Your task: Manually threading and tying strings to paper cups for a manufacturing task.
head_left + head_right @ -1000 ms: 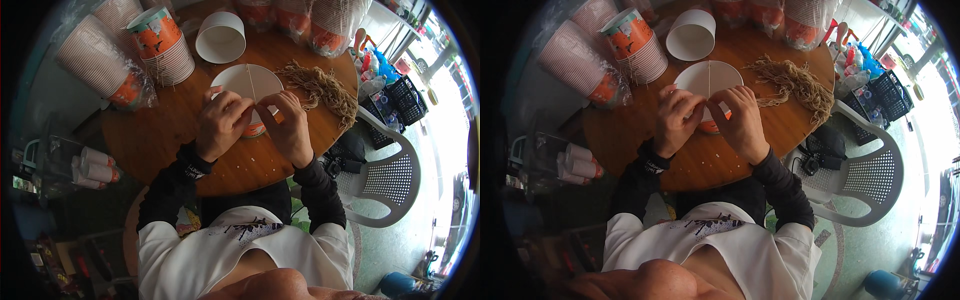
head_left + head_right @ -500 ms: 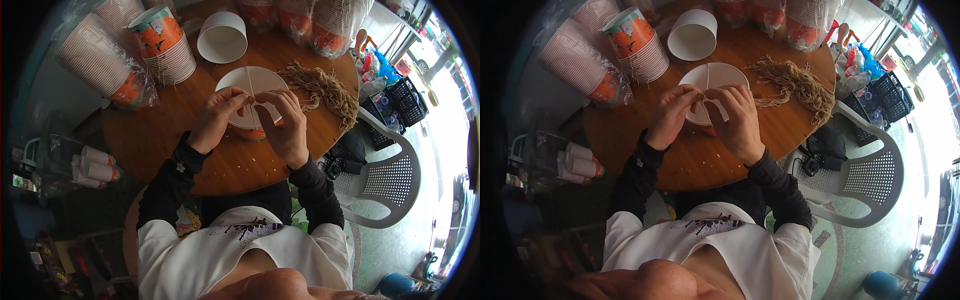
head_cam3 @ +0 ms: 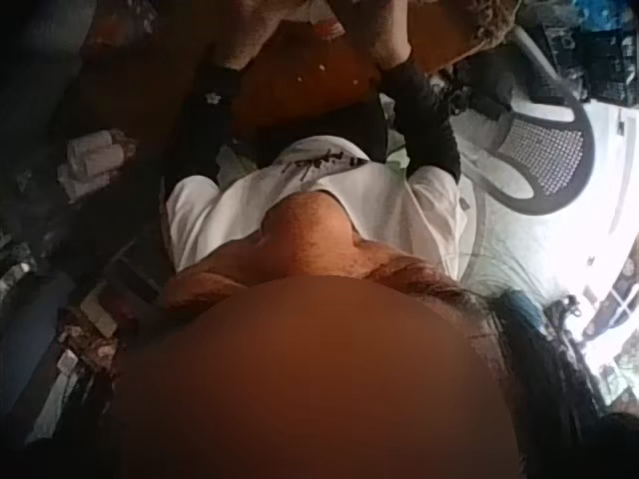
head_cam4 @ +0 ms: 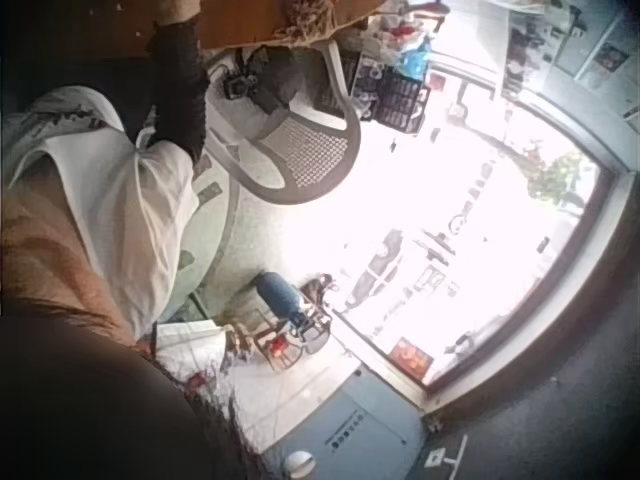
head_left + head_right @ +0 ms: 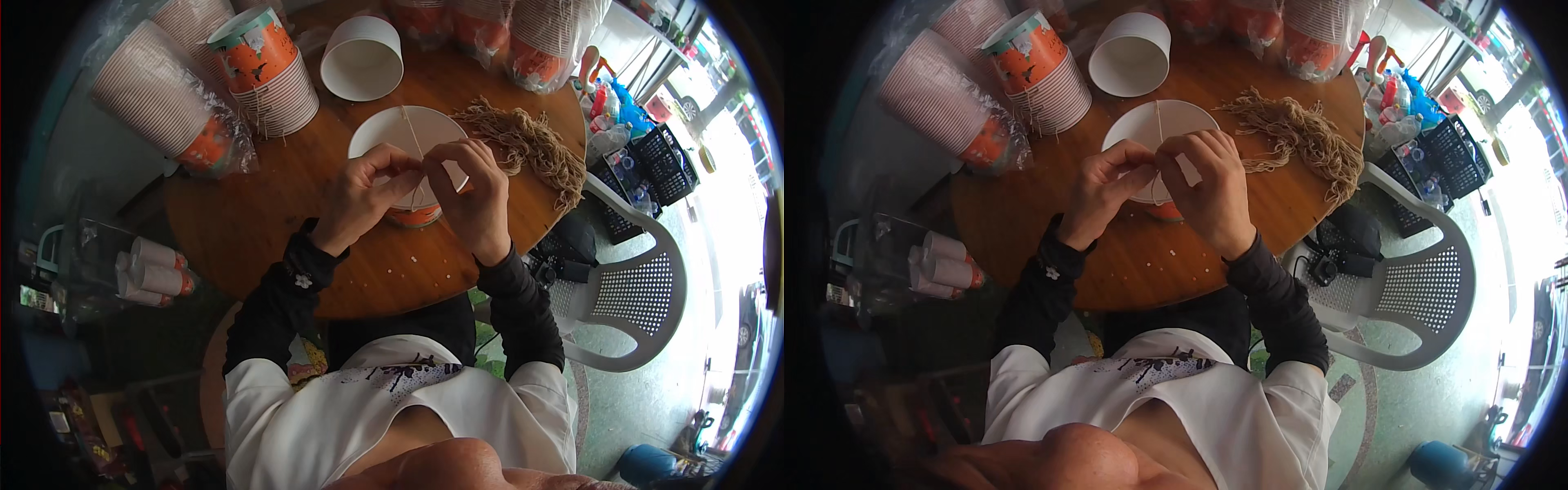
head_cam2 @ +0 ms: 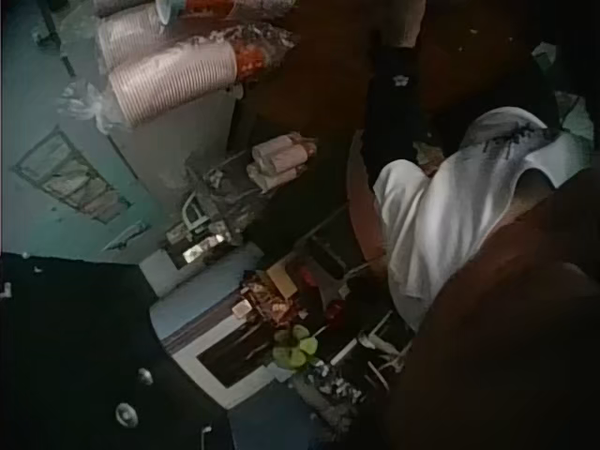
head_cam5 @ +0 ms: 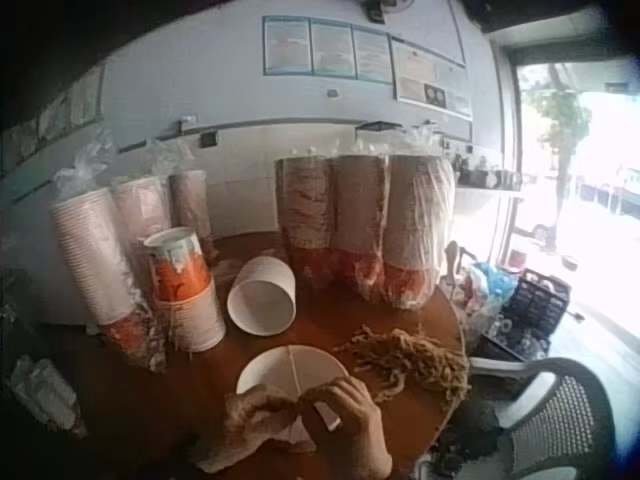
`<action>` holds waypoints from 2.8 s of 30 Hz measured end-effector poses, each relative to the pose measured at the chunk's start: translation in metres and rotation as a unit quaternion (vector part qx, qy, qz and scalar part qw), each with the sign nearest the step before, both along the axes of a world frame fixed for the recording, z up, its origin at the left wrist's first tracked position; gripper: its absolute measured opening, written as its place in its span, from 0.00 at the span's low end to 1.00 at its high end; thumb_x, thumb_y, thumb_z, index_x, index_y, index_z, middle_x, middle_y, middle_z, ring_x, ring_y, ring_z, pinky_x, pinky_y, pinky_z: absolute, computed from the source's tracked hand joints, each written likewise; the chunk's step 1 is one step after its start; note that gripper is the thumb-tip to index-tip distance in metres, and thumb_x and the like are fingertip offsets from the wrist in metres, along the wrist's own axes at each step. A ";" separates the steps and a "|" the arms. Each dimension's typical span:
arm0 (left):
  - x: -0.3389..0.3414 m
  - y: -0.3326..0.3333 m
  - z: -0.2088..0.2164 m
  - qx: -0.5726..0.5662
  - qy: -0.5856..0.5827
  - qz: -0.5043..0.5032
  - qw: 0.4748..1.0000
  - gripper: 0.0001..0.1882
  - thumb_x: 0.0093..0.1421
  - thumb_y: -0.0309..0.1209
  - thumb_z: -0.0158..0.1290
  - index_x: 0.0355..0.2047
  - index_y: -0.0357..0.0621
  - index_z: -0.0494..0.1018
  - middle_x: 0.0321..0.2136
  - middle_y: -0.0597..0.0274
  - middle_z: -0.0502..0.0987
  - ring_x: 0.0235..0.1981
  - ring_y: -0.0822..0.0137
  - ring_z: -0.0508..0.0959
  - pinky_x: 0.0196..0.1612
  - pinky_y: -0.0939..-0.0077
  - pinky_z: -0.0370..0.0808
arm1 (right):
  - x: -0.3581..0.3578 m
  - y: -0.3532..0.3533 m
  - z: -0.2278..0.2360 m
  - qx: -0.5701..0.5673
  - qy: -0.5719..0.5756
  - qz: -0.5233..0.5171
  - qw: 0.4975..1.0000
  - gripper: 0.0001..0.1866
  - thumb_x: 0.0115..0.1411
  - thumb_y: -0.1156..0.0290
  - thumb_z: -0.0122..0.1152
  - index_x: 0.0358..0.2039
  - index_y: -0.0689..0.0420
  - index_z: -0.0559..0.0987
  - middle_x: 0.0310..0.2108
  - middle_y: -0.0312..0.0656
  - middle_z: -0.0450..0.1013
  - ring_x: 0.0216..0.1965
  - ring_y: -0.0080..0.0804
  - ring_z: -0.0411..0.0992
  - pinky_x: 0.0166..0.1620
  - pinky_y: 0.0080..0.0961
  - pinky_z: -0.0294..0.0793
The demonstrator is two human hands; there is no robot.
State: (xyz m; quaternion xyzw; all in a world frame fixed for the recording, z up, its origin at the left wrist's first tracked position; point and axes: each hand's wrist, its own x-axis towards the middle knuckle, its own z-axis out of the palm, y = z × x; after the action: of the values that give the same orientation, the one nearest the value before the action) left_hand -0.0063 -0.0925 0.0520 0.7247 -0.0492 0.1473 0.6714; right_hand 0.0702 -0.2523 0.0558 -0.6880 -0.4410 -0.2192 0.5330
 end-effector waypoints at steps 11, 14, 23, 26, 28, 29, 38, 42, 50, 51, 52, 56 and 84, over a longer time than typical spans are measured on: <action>-0.007 -0.007 -0.001 0.330 -0.169 0.148 0.917 0.04 0.52 0.24 0.57 0.28 0.45 0.74 0.27 0.66 0.74 0.27 0.66 0.74 0.42 0.69 0.70 | 0.008 0.004 0.002 0.054 0.095 0.032 0.994 0.05 0.54 0.81 0.61 0.32 0.60 0.77 0.32 0.43 0.76 0.36 0.40 0.74 0.41 0.29 0.73; -0.009 -0.011 0.001 0.368 -0.204 0.161 0.893 0.04 0.51 0.23 0.56 0.26 0.46 0.73 0.27 0.66 0.74 0.28 0.65 0.74 0.47 0.68 0.67 | 0.011 0.008 0.003 0.021 0.040 -0.009 0.999 0.04 0.55 0.82 0.59 0.32 0.60 0.76 0.32 0.44 0.75 0.35 0.40 0.74 0.39 0.29 0.73; -0.007 -0.002 0.000 0.186 -0.145 0.121 0.964 0.04 0.56 0.25 0.57 0.33 0.42 0.76 0.31 0.64 0.77 0.33 0.64 0.78 0.41 0.71 0.73 | 0.009 0.013 -0.001 -0.011 0.107 0.101 0.989 0.10 0.58 0.81 0.55 0.39 0.56 0.71 0.27 0.44 0.75 0.28 0.46 0.76 0.30 0.35 0.73; -0.001 -0.002 -0.001 0.139 -0.102 0.121 0.978 0.08 0.57 0.27 0.59 0.38 0.41 0.78 0.31 0.63 0.80 0.34 0.67 0.80 0.39 0.74 0.75 | 0.004 0.012 0.002 -0.057 0.039 0.067 0.995 0.11 0.56 0.81 0.57 0.39 0.54 0.71 0.27 0.45 0.75 0.29 0.48 0.76 0.29 0.36 0.74; 0.001 -0.002 -0.005 0.170 -0.074 0.121 0.975 0.09 0.58 0.28 0.59 0.39 0.40 0.78 0.30 0.62 0.80 0.34 0.68 0.81 0.39 0.75 0.76 | 0.002 0.010 0.002 -0.075 0.014 0.069 0.995 0.14 0.54 0.81 0.59 0.40 0.52 0.72 0.27 0.46 0.75 0.29 0.50 0.76 0.30 0.38 0.74; 0.002 -0.003 -0.007 0.165 -0.097 0.127 0.973 0.09 0.57 0.28 0.60 0.38 0.40 0.78 0.29 0.62 0.80 0.33 0.69 0.82 0.38 0.76 0.76 | 0.001 0.008 0.003 -0.076 0.014 0.067 0.995 0.14 0.54 0.81 0.59 0.40 0.52 0.72 0.27 0.46 0.75 0.29 0.50 0.76 0.30 0.38 0.74; -0.013 -0.006 -0.005 0.260 -0.148 0.134 0.945 0.03 0.54 0.26 0.59 0.26 0.42 0.75 0.25 0.60 0.77 0.29 0.59 0.78 0.38 0.67 0.73 | 0.003 -0.020 0.025 -0.186 -0.031 0.114 0.976 0.12 0.55 0.83 0.55 0.41 0.62 0.72 0.34 0.48 0.73 0.34 0.47 0.75 0.36 0.38 0.75; -0.023 -0.015 -0.008 0.240 -0.077 0.089 0.964 0.05 0.52 0.24 0.58 0.23 0.42 0.71 0.23 0.62 0.75 0.31 0.59 0.77 0.46 0.65 0.69 | 0.034 -0.031 0.017 -0.138 -0.157 -0.030 0.977 0.10 0.54 0.82 0.57 0.38 0.63 0.75 0.36 0.47 0.71 0.36 0.45 0.73 0.37 0.36 0.74; -0.029 -0.017 -0.013 0.388 -0.187 0.084 0.899 0.06 0.52 0.25 0.61 0.28 0.44 0.73 0.25 0.64 0.74 0.32 0.62 0.76 0.47 0.66 0.69 | 0.095 -0.046 -0.039 -0.069 -0.072 -0.173 0.980 0.06 0.59 0.79 0.56 0.38 0.58 0.75 0.32 0.44 0.72 0.33 0.45 0.72 0.36 0.34 0.72; -0.028 -0.017 -0.013 0.417 -0.214 0.080 0.879 0.08 0.50 0.25 0.63 0.28 0.44 0.74 0.27 0.66 0.75 0.32 0.62 0.76 0.47 0.67 0.70 | 0.095 -0.047 -0.049 -0.074 -0.018 -0.163 0.984 0.07 0.59 0.80 0.56 0.38 0.59 0.75 0.33 0.46 0.72 0.35 0.48 0.72 0.37 0.36 0.72; -0.028 -0.018 -0.015 0.418 -0.215 0.078 0.879 0.08 0.50 0.25 0.63 0.28 0.44 0.74 0.27 0.66 0.75 0.32 0.62 0.76 0.47 0.67 0.70 | 0.096 -0.047 -0.062 -0.073 0.005 -0.151 0.986 0.07 0.58 0.81 0.56 0.38 0.58 0.75 0.32 0.46 0.72 0.35 0.47 0.73 0.35 0.35 0.72; -0.029 -0.005 -0.011 0.539 -0.239 0.130 0.797 0.09 0.49 0.26 0.63 0.31 0.44 0.75 0.29 0.66 0.74 0.34 0.62 0.75 0.42 0.65 0.72 | 0.026 -0.045 -0.092 -0.022 0.068 -0.079 0.994 0.10 0.52 0.82 0.57 0.37 0.59 0.77 0.32 0.48 0.74 0.35 0.48 0.73 0.34 0.36 0.73; 0.076 0.300 -0.004 -0.052 0.063 0.339 0.937 0.13 0.61 0.41 0.58 0.29 0.46 0.76 0.19 0.69 0.75 0.16 0.75 0.72 0.20 0.83 0.70 | -0.073 -0.040 -0.131 -0.163 0.065 -0.002 0.985 0.13 0.53 0.81 0.59 0.41 0.59 0.78 0.41 0.45 0.74 0.40 0.45 0.75 0.42 0.34 0.76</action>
State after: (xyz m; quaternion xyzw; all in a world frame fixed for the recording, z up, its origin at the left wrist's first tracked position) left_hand 0.0697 0.2075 0.0477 0.6703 0.2496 0.3230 0.6198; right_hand -0.0028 -0.2922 -0.0751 -0.7793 -0.4338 -0.1007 0.4408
